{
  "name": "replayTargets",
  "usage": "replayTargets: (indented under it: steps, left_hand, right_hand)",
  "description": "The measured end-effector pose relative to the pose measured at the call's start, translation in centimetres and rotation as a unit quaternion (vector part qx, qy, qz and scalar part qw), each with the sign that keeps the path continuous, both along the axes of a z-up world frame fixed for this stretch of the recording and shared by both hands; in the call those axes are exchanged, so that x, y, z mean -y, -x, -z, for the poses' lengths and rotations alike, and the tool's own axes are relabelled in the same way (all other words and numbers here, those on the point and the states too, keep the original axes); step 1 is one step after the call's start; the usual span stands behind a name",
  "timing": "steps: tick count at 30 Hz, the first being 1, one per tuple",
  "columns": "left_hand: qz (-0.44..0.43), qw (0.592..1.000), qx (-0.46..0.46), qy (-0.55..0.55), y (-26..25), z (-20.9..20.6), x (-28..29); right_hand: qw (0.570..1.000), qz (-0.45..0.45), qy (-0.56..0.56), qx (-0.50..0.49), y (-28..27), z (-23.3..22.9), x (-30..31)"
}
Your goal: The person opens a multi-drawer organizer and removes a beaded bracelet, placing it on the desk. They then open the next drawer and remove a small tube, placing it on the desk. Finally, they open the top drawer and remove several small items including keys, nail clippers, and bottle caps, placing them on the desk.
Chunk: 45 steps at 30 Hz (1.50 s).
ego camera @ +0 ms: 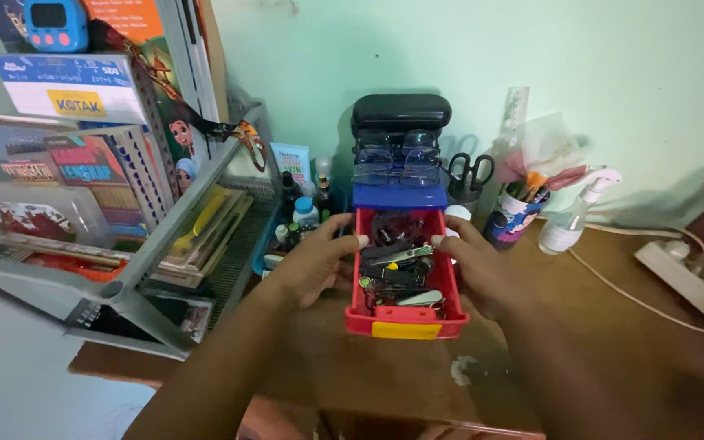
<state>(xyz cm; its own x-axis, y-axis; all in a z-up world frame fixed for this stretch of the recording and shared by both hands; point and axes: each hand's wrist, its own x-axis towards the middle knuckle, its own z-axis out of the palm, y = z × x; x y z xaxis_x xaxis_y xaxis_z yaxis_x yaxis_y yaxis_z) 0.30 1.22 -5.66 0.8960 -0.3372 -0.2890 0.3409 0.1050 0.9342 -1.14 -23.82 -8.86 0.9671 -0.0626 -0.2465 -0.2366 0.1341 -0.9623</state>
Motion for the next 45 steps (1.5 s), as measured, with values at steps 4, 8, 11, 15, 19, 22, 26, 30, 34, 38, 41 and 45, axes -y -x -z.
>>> replayTargets:
  steps: [4, 8, 11, 15, 19, 22, 26, 30, 34, 38, 41, 45]
  left_hand:
    - [0.029, 0.999, -0.007, 0.012, -0.3, 0.9, -0.4]
    - [0.064, 0.998, 0.0, 0.014, 1.5, -0.9, -0.7]
    - [0.057, 0.998, -0.004, 0.037, 1.4, 0.6, -1.0]
    - [0.047, 0.997, -0.005, 0.067, 2.3, 1.8, -0.5]
    - [0.041, 0.996, -0.024, 0.072, 2.2, 5.8, 0.5]
    - [0.06, 0.996, -0.034, 0.057, 3.5, 6.4, 2.4]
    - [0.046, 0.999, -0.006, 0.015, 4.7, 9.0, 5.6]
    - [0.044, 0.99, 0.102, -0.084, 5.9, 11.3, 9.0]
    - [0.012, 0.989, 0.103, -0.104, 4.3, 16.5, 11.8]
    - [0.008, 0.978, 0.123, -0.17, 5.3, 14.4, 13.2]
    - [0.002, 0.966, 0.15, -0.208, 4.4, 15.9, 13.8]
    - [0.014, 0.941, 0.171, -0.292, 5.7, 12.7, 13.5]
  right_hand:
    - [1.0, -0.009, 0.009, -0.005, 2.1, -2.8, -1.9]
    - [1.0, -0.028, 0.007, -0.007, 4.2, -4.4, -3.4]
    - [1.0, -0.025, -0.006, -0.006, 4.3, -2.8, -2.5]
    - [1.0, -0.014, -0.018, -0.009, 4.6, -0.6, -1.4]
    - [1.0, -0.005, -0.006, -0.011, 4.6, 3.2, 1.5]
    - [0.996, -0.051, 0.058, -0.037, 5.7, 4.4, 3.4]
    - [0.997, 0.006, 0.04, -0.071, 8.4, 4.0, 4.8]
    - [0.995, 0.012, 0.087, -0.055, 8.1, 9.3, 7.9]
    - [0.981, 0.056, 0.177, -0.048, 9.5, 9.1, 8.5]
    - [0.947, 0.068, 0.313, -0.033, 10.1, 8.2, 8.2]
    - [0.927, 0.083, 0.364, -0.026, 9.5, 10.8, 9.7]
    - [0.918, 0.102, 0.383, -0.031, 9.4, 10.5, 9.2]
